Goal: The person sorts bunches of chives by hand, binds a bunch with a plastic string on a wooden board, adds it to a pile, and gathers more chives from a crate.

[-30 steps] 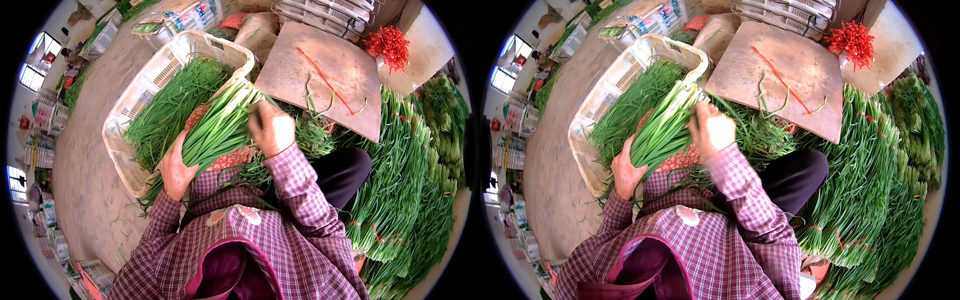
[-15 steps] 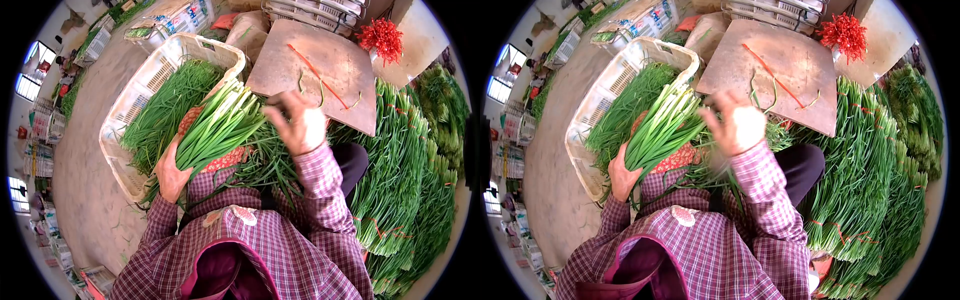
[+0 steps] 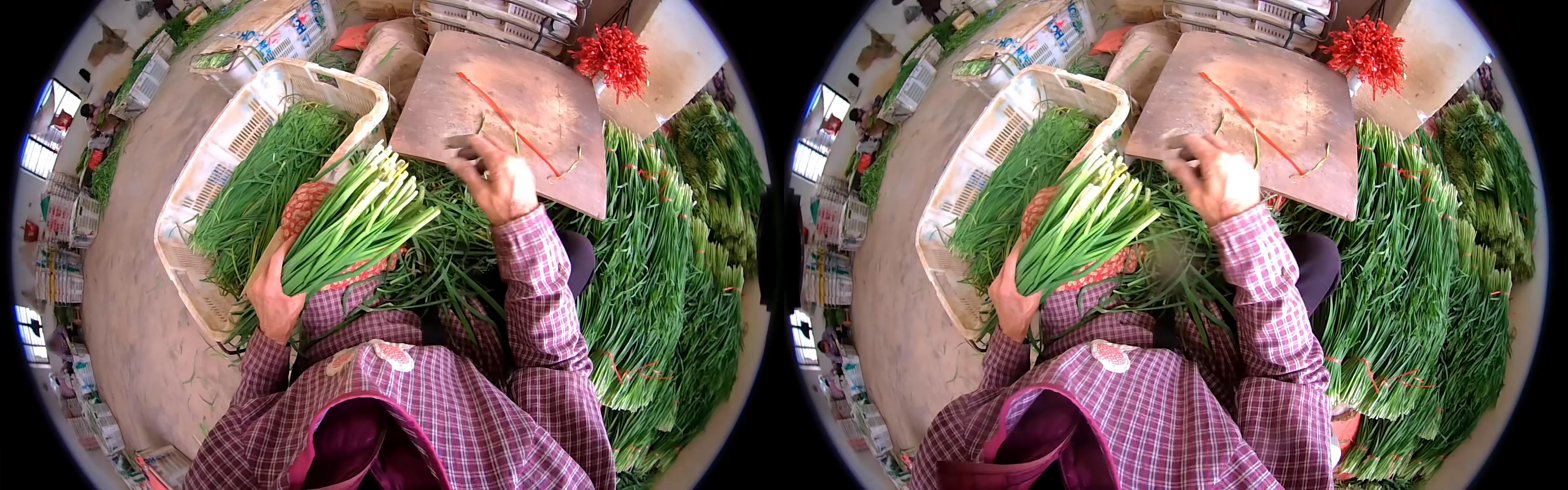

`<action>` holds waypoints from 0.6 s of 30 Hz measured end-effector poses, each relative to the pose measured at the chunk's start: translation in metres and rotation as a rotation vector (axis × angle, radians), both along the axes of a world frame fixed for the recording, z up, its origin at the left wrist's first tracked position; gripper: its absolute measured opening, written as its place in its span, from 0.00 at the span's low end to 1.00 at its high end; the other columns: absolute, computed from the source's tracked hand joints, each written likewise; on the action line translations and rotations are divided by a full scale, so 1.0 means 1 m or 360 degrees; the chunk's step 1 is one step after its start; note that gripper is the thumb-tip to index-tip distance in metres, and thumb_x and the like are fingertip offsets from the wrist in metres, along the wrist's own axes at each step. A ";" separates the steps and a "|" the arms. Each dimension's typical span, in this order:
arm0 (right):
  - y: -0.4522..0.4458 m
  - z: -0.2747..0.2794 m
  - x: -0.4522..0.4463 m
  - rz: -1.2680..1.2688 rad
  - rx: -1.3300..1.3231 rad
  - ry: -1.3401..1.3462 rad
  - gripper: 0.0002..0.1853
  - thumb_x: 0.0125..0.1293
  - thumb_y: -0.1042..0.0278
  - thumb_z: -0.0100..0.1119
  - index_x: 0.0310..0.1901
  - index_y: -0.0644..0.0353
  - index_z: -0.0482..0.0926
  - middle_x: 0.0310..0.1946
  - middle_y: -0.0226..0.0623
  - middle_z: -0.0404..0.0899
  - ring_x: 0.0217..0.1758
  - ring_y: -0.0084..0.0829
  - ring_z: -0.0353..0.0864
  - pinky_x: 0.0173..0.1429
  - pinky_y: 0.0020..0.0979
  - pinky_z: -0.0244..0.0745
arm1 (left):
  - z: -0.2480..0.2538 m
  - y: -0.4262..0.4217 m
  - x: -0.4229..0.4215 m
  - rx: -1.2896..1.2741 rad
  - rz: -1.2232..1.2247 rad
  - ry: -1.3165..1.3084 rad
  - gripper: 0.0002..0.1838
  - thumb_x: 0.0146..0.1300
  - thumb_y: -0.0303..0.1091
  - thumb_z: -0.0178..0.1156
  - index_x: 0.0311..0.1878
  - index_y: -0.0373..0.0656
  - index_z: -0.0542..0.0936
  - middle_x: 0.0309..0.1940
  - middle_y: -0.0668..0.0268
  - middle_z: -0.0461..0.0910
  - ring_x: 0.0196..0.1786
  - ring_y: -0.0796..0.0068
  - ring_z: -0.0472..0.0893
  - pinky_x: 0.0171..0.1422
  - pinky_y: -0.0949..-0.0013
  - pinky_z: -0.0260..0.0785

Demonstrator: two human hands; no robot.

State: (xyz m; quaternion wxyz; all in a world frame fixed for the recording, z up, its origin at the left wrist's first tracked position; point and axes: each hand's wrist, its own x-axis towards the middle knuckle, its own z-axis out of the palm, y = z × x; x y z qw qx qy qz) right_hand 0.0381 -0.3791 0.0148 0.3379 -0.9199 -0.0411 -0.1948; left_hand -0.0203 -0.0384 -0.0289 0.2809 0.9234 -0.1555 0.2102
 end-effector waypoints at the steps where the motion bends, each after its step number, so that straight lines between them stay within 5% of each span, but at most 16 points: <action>1: 0.006 0.003 0.001 0.0210 0.0062 0.0064 0.12 0.61 0.58 0.63 0.42 0.54 0.83 0.37 0.36 0.83 0.39 0.35 0.85 0.42 0.35 0.81 | 0.000 -0.001 -0.001 -0.0001 0.0001 0.0004 0.32 0.49 0.37 0.73 0.59 0.41 0.76 0.46 0.52 0.82 0.45 0.55 0.84 0.47 0.62 0.75; 5: 0.024 -0.010 0.012 0.0497 -0.0135 -0.0065 0.16 0.57 0.56 0.67 0.45 0.52 0.83 0.34 0.35 0.82 0.37 0.38 0.84 0.45 0.41 0.81 | 0.000 0.001 0.000 0.0062 0.0013 -0.0023 0.31 0.50 0.36 0.72 0.59 0.42 0.76 0.46 0.52 0.82 0.45 0.56 0.84 0.48 0.62 0.75; 7: 0.024 -0.007 0.011 0.0434 -0.0262 -0.0233 0.10 0.58 0.59 0.65 0.40 0.50 0.83 0.30 0.34 0.81 0.33 0.36 0.84 0.40 0.40 0.82 | -0.002 0.003 0.000 0.0071 0.0009 -0.0052 0.30 0.50 0.35 0.72 0.59 0.42 0.77 0.46 0.52 0.82 0.45 0.56 0.84 0.47 0.62 0.75; 10: -0.001 -0.013 0.014 0.0126 -0.0259 -0.0268 0.04 0.60 0.64 0.64 0.31 0.52 0.81 0.29 0.31 0.81 0.30 0.31 0.83 0.30 0.32 0.80 | -0.004 0.003 -0.001 0.0070 0.0018 -0.0057 0.29 0.50 0.34 0.70 0.59 0.44 0.78 0.46 0.52 0.82 0.44 0.56 0.84 0.47 0.63 0.75; 14: -0.035 -0.017 0.015 -0.0399 -0.0711 0.0058 0.07 0.60 0.58 0.64 0.34 0.51 0.83 0.31 0.30 0.82 0.30 0.30 0.83 0.33 0.34 0.80 | -0.005 0.004 -0.002 0.0113 0.0004 -0.0090 0.29 0.50 0.32 0.68 0.59 0.46 0.78 0.43 0.55 0.82 0.42 0.57 0.84 0.43 0.62 0.75; 16: -0.036 -0.021 0.015 -0.0329 -0.0476 0.0107 0.09 0.61 0.56 0.64 0.36 0.49 0.85 0.33 0.32 0.82 0.32 0.31 0.83 0.36 0.34 0.80 | -0.005 0.003 0.000 0.0128 0.0004 -0.0090 0.29 0.49 0.32 0.68 0.59 0.47 0.78 0.41 0.56 0.82 0.41 0.57 0.83 0.42 0.62 0.74; 18: -0.014 -0.004 0.013 0.0156 -0.0018 -0.0026 0.12 0.63 0.59 0.62 0.40 0.59 0.85 0.35 0.38 0.84 0.32 0.33 0.84 0.39 0.34 0.78 | -0.004 0.003 -0.001 0.0187 -0.0006 -0.0165 0.29 0.49 0.32 0.68 0.59 0.49 0.79 0.38 0.59 0.80 0.37 0.57 0.82 0.39 0.62 0.73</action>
